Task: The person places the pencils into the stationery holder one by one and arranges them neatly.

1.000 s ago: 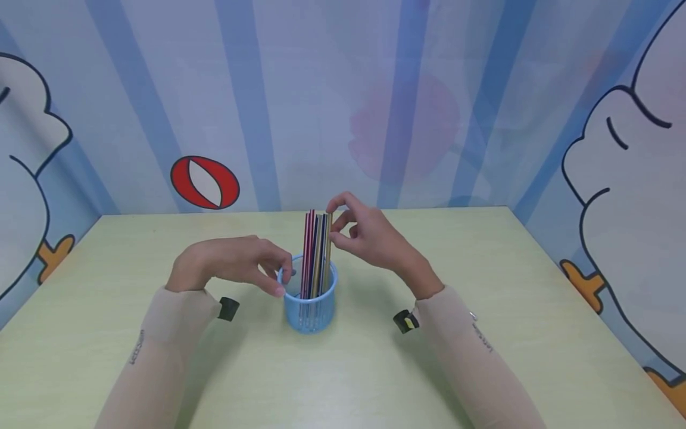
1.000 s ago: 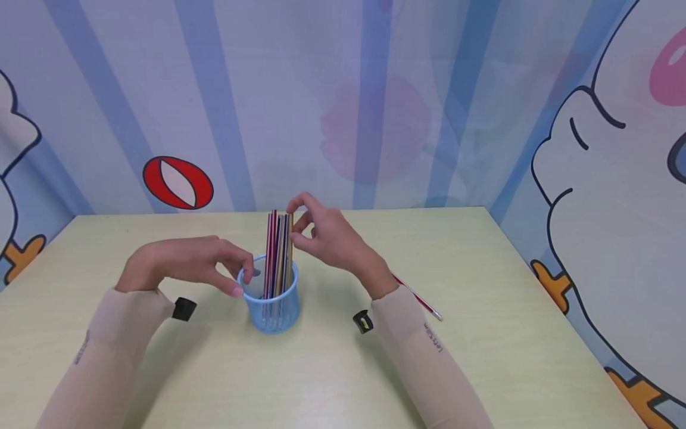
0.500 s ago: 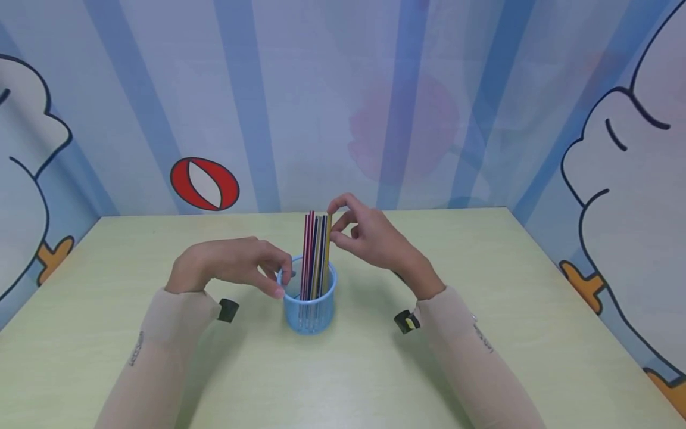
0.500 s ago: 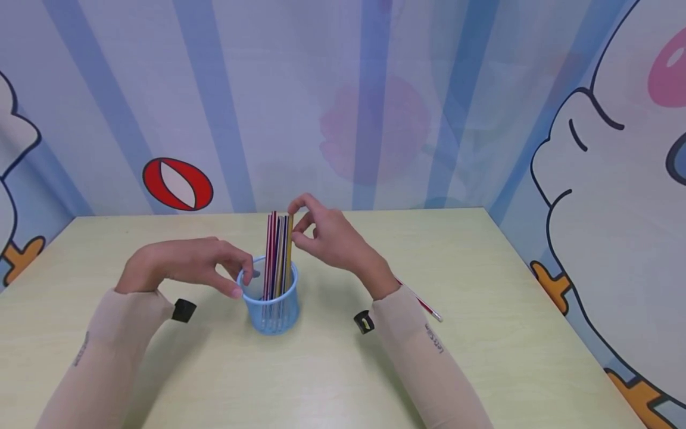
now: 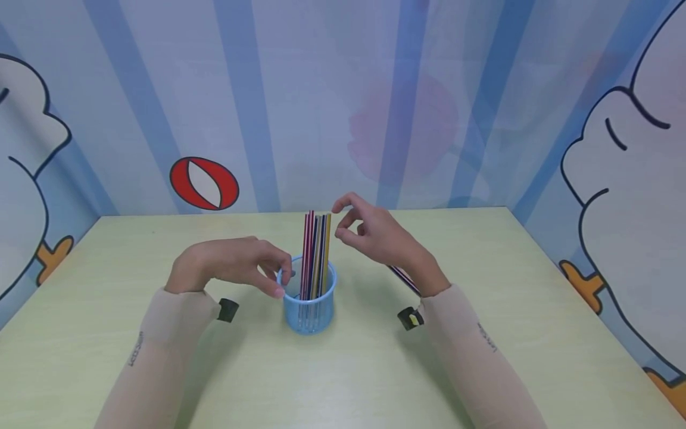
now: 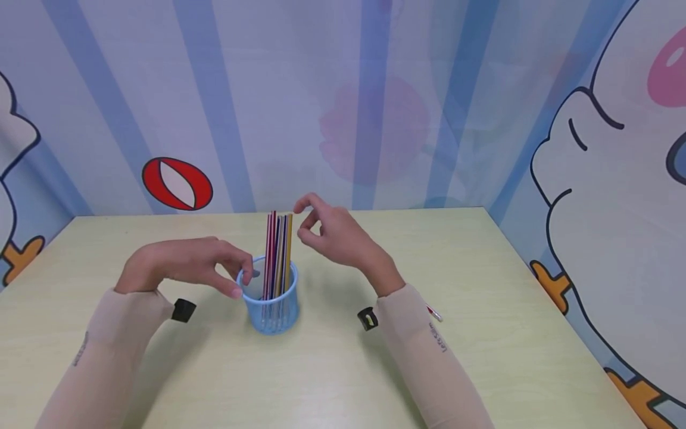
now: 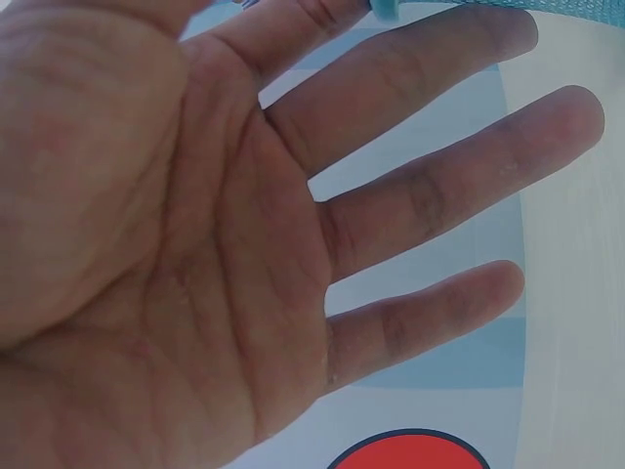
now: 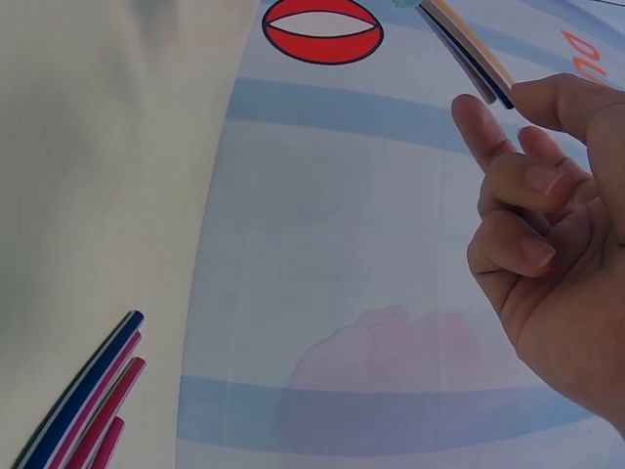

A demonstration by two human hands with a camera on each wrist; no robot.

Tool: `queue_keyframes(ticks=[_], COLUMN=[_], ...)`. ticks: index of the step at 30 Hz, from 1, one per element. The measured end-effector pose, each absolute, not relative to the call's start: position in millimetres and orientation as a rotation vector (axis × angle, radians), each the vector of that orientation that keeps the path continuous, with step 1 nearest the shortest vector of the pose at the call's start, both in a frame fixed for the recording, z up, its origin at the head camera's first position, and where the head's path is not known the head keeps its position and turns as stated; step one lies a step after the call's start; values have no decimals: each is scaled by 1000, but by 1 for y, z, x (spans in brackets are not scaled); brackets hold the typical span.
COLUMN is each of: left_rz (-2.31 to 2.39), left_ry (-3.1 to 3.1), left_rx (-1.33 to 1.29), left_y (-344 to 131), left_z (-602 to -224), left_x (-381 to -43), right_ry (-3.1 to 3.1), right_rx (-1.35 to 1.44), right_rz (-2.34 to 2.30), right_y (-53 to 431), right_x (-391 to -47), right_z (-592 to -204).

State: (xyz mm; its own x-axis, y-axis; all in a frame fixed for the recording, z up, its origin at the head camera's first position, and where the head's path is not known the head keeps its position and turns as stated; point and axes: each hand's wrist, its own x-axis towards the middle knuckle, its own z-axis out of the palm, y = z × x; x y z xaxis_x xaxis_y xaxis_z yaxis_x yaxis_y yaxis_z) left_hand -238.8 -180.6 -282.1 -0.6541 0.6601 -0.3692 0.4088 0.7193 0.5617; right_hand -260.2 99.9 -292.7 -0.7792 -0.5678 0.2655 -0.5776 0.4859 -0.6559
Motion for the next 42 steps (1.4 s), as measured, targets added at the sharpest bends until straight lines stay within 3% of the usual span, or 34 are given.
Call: queue_keyframes(ticks=[42], left_rz=[612], left_ry=[2356], left_rx=[846], left_y=[-183], left_z=[-282], left_x=[-237], right_ry=[-3080], right_rx=[891], right_rz=[733], right_y=[133], right_x=[-278], right_z=[-299])
